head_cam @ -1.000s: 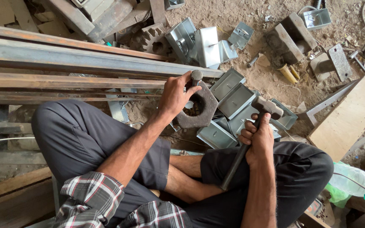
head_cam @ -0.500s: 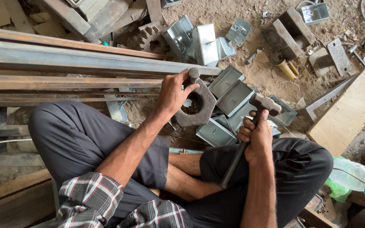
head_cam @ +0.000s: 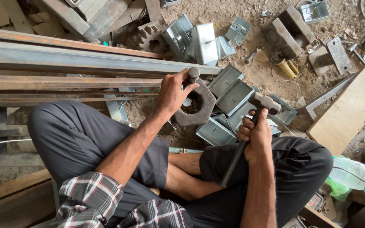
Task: The person assembles metal components by fitting a large hexagonal metal part onto a bracket and then uses a hammer to strike a metal pin or tool into the assembly.
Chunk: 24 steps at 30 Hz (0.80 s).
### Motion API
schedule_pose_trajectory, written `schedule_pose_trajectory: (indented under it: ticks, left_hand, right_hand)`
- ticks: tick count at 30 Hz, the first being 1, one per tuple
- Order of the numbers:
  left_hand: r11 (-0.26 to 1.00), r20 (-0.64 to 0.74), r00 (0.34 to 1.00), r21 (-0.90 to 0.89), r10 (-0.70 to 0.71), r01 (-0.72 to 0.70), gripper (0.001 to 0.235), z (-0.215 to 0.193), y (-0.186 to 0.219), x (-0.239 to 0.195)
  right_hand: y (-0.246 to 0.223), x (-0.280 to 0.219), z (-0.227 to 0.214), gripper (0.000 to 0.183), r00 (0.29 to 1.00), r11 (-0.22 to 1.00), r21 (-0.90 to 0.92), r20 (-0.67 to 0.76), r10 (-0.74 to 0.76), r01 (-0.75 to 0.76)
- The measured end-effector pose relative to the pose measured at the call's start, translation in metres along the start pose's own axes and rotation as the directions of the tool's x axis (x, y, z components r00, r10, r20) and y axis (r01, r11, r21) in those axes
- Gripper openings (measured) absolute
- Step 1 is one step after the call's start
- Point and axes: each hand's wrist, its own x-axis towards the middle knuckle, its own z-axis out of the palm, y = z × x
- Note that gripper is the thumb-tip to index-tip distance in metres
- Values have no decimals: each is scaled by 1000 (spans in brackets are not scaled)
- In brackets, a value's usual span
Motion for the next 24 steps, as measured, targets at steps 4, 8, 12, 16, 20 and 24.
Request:
schedule_pose_trajectory:
  ticks: [4,8,12,16,20,24]
  left_hand:
    - [1000,-8,1000,2,22,-22,36,1,-3,-1]
    - [1000,-20,1000,-11,-17,17,37,8,-10,-2]
    - [988,-128,988,136,85,-67,38,18,-1,-9]
    - [994,-7,1000,107,-11,12,40,8,6,-10]
    - [991,-80,990,79,118,-112,39,9,6,-14]
    - [992,-62,995,102,84,-78,38,10,7,-13]
  right_hand:
    - [2,3,-3,43,1000,1000,5,12,16,-16]
    - [8,9,-9,41,1000,999,-31,-25,7,-8]
    - [5,-3,6,35,997,982,-175,18,-74,76]
    - [-8,-33,50,32,941,800,-501,112,-318,330]
    - [-15,-57,90,25,718,136,-831,370,-590,540]
    - [-6,-47,121,29,740,-85,-875,453,-497,477]
